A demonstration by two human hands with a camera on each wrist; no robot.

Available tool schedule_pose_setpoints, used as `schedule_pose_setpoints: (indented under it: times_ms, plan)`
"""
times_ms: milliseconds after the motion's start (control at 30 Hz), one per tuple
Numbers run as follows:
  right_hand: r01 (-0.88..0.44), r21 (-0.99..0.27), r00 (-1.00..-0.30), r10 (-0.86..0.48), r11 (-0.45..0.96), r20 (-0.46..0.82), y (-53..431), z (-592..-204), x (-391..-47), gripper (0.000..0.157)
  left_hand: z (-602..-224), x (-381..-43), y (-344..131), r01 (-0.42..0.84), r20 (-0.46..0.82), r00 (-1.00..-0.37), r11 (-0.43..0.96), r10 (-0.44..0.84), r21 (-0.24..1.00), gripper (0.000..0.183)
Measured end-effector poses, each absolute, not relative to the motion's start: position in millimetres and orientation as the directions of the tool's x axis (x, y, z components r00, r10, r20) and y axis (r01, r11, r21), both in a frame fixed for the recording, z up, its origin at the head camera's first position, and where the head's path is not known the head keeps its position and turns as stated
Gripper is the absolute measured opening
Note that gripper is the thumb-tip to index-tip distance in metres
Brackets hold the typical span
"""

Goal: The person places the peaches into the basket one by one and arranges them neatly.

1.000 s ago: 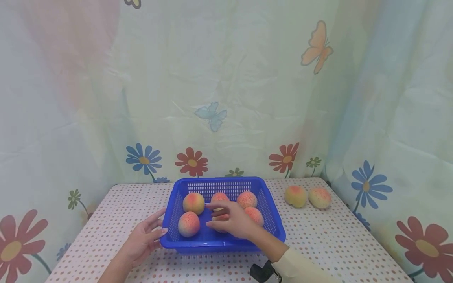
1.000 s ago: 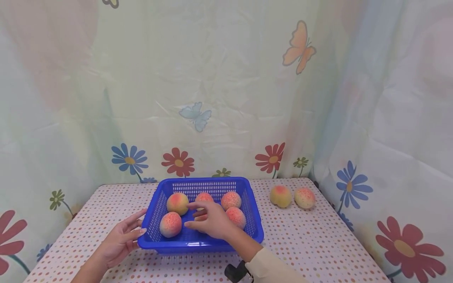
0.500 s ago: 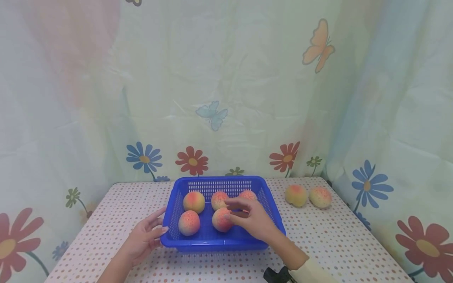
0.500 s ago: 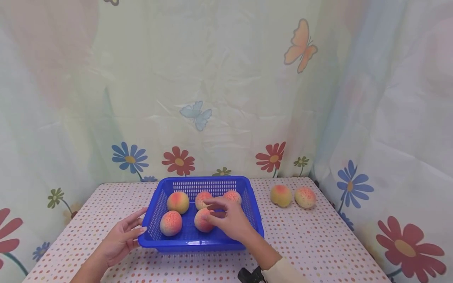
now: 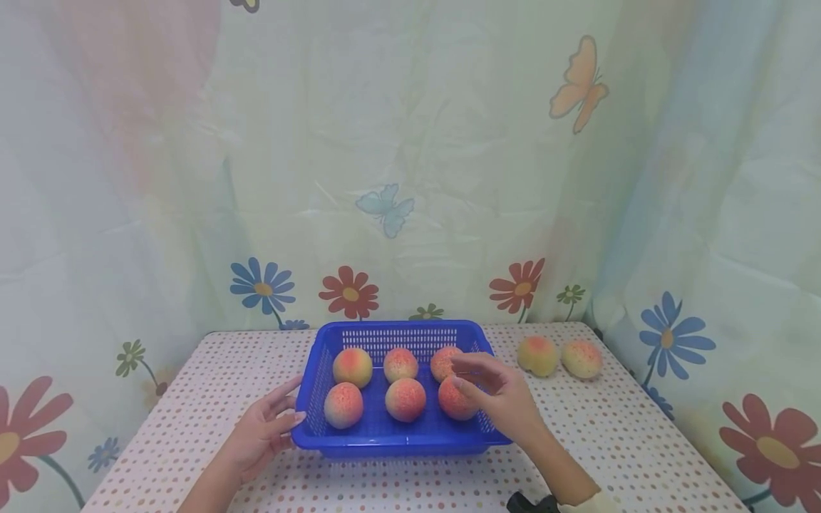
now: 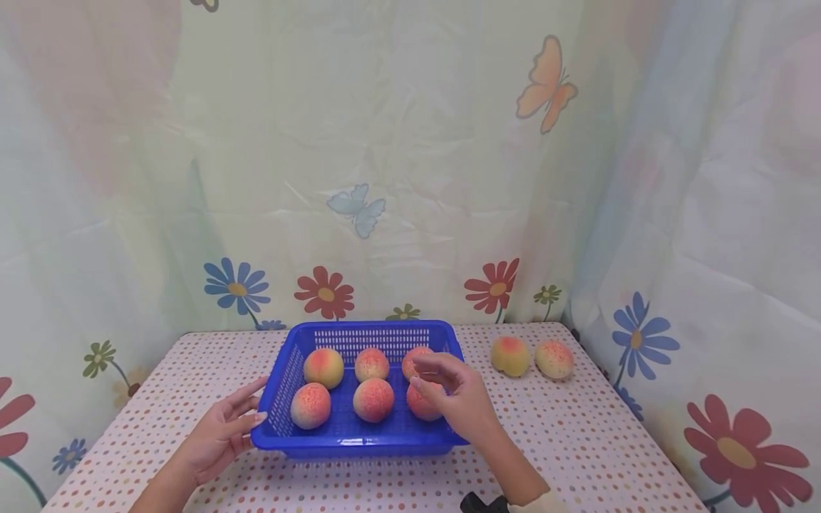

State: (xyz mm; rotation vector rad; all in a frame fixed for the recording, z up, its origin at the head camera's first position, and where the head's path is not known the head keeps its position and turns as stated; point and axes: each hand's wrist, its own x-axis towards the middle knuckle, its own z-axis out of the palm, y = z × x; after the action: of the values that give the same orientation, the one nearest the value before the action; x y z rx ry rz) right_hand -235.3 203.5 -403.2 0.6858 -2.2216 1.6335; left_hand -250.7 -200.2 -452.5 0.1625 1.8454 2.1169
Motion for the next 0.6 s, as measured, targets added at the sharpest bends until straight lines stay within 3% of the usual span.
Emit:
schedule_pose_setpoints:
  times_ms: [400, 600]
  plan:
    - [-0.478, -0.836, -0.874, -0.047, 0.270, 0.484, 242, -415, -235, 0.032, -455, -250, -200, -0.170, -0.121, -0.936, -0.122, 0.331, 0.978, 0.071]
    - [-0.435, -0.824, -0.877, 0.037, 0.363, 0.479, 261, -422, -240, 0.035, -452, -249, -200, -0.172, -0.123, -0.937, -0.125, 0.327, 0.977, 0.070]
